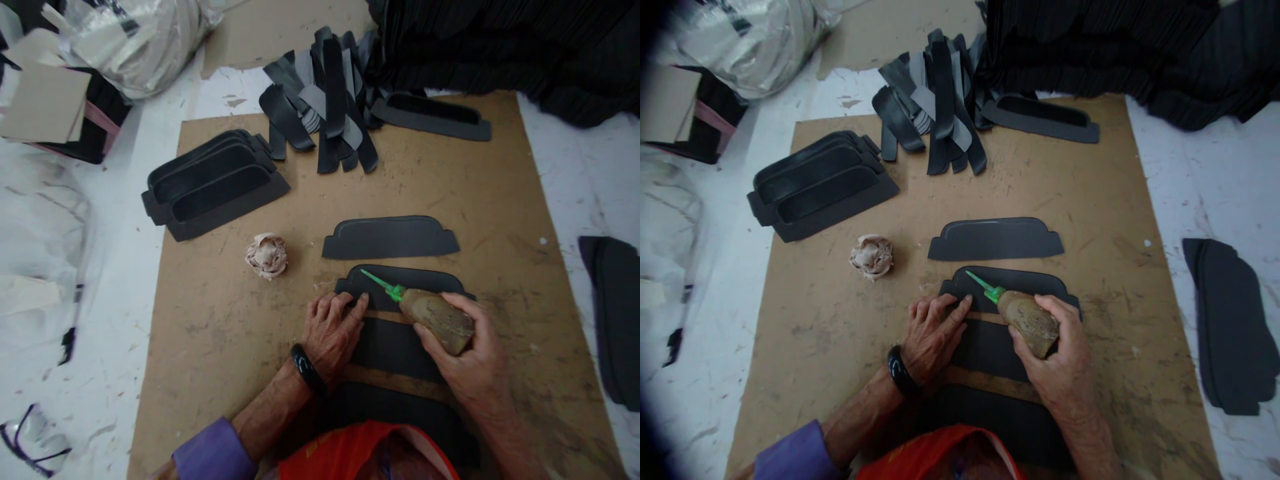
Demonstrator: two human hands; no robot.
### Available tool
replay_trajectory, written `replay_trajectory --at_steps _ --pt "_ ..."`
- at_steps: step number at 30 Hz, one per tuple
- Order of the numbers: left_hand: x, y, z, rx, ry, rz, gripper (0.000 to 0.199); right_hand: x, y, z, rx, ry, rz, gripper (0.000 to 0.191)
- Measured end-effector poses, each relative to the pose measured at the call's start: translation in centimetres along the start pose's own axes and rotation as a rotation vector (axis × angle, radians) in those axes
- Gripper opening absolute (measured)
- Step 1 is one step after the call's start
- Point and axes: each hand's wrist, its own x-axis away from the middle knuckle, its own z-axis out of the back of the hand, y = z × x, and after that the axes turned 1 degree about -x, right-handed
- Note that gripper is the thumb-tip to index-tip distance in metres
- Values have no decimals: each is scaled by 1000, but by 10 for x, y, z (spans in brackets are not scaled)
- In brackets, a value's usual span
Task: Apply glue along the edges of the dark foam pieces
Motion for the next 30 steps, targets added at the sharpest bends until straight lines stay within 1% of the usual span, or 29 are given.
replay_trajectory --at_steps 9,15,18,22,27,30 --pt "-1 1 0 -7 23 12 42 2 6 10 10 45 -31 46" --pt "-2 -1 -2 -14 30 5 43 8 17 18 59 75 -106 47" --pt "-2 0 -3 -33 37 3 43 11 22 22 42 93 -127 47" --pt "-3 0 -3 -48 48 -11 41 12 25 28 57 102 -134 47" --pt "-3 -2 -4 -47 45 -19 43 13 28 34 87 152 -119 46" --pt "-4 -2 -5 -53 51 -23 42 15 31 37 87 158 -141 46"
